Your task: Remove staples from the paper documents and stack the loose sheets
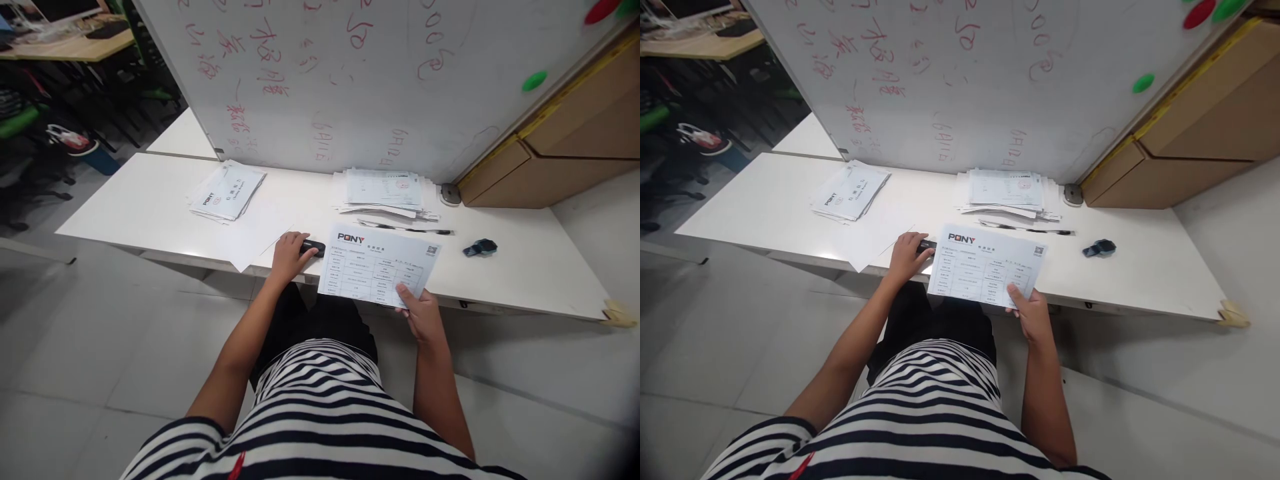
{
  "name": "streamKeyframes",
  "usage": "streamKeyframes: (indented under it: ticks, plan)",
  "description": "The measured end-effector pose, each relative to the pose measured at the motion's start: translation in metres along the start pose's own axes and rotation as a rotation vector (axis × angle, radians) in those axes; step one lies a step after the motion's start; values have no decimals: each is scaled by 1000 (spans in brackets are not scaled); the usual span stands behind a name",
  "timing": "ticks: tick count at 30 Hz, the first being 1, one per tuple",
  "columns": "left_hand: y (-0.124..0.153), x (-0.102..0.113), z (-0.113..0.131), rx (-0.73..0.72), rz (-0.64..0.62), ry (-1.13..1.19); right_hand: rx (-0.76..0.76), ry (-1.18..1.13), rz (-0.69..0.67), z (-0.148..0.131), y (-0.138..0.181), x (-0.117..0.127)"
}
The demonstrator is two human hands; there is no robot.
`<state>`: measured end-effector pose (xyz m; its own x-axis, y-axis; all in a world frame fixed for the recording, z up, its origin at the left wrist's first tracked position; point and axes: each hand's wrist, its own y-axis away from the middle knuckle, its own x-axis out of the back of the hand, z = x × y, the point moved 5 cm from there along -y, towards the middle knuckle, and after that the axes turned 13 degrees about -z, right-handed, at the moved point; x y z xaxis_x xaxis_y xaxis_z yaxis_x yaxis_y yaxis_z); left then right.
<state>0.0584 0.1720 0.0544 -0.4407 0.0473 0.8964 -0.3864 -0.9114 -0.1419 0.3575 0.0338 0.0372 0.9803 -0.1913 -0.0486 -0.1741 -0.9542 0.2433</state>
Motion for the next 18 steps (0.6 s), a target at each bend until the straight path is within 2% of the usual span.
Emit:
streamKeyframes:
  ticks: [5, 9, 11, 13, 16, 18]
  plan:
    - [0, 0, 0, 8, -8, 3, -26, 18, 19, 7, -6, -6]
    - [0, 1, 1, 3, -3, -1, 35, -31, 109, -8, -26, -2]
    - [0, 1, 1, 0, 14, -5, 71, -48, 148, -25, -49, 4]
    - [0, 1, 0, -3, 32, -9, 127, -63, 117, -48, -81, 9]
    - [0, 1, -1, -12, 45, -11, 168, -33, -71, -87, -141, 13]
    - [1, 1, -1, -13, 51, -10, 150, 43, -149, -109, -178, 16]
